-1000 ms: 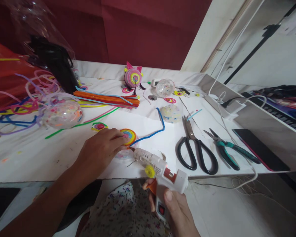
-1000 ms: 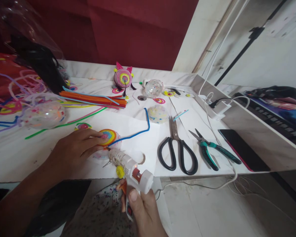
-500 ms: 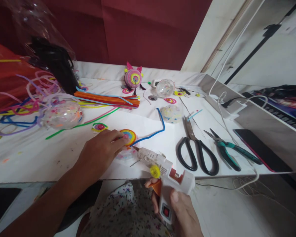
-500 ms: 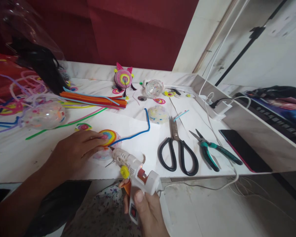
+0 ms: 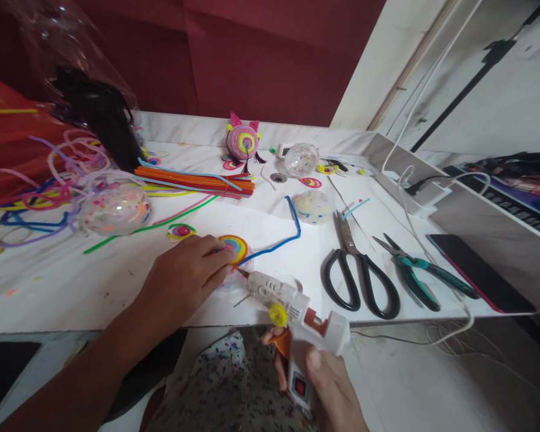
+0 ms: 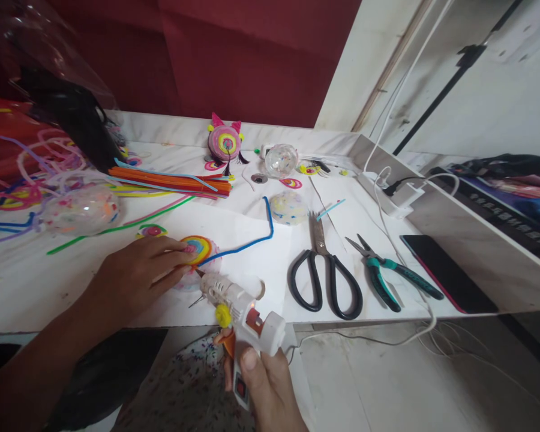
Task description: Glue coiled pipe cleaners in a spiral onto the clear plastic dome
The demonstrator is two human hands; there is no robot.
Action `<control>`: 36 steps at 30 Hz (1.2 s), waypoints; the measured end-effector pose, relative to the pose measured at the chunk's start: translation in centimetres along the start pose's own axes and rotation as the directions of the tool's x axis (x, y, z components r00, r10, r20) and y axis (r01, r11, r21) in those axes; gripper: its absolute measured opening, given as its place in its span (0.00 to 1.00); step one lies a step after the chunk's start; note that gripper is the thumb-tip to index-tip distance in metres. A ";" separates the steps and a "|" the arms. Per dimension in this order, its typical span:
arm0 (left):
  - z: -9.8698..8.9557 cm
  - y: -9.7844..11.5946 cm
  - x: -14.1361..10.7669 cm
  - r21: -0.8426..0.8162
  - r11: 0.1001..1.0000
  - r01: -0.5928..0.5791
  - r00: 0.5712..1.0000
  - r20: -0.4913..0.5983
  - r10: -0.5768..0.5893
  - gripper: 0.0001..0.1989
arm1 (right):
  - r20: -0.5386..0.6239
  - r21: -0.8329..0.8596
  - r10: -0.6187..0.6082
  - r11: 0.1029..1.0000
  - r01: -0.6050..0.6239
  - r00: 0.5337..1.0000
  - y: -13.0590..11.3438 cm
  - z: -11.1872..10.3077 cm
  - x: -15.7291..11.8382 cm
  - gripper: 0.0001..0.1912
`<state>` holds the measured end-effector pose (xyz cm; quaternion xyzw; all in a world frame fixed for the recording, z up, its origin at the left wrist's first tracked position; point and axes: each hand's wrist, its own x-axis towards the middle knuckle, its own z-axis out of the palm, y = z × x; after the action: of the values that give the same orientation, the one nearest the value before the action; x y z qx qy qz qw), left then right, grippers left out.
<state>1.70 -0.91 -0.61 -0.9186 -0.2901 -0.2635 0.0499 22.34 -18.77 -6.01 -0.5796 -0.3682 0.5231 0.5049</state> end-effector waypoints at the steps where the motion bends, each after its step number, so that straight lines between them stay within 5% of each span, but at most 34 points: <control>1: 0.0 0.0 0.0 -0.011 1.000 0.011 1.000 0.015 -0.011 0.21 | 0.005 0.006 -0.006 1.000 0.006 1.000 0.0 0.1 0.1 0.40; 7: -0.2 -0.1 0.2 -0.030 0.994 0.102 0.987 0.128 -0.097 0.17 | -0.027 -0.014 0.003 1.000 -0.004 1.000 0.1 0.1 0.2 0.39; 22: 0.1 -0.3 -0.1 0.023 0.996 0.085 0.989 0.120 -0.087 0.14 | -0.041 0.001 0.006 1.000 -0.006 0.999 0.6 -0.2 0.1 0.37; 36: -1.5 0.5 2.6 0.138 0.969 0.204 0.892 0.381 -0.242 0.06 | -0.037 -0.003 -0.086 0.996 0.086 0.996 0.2 -0.7 -0.2 0.37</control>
<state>3.07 -0.43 2.06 -0.9100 -0.4098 -0.0627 0.0031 22.96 -19.10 -6.21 -0.5731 -0.3839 0.4897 0.5333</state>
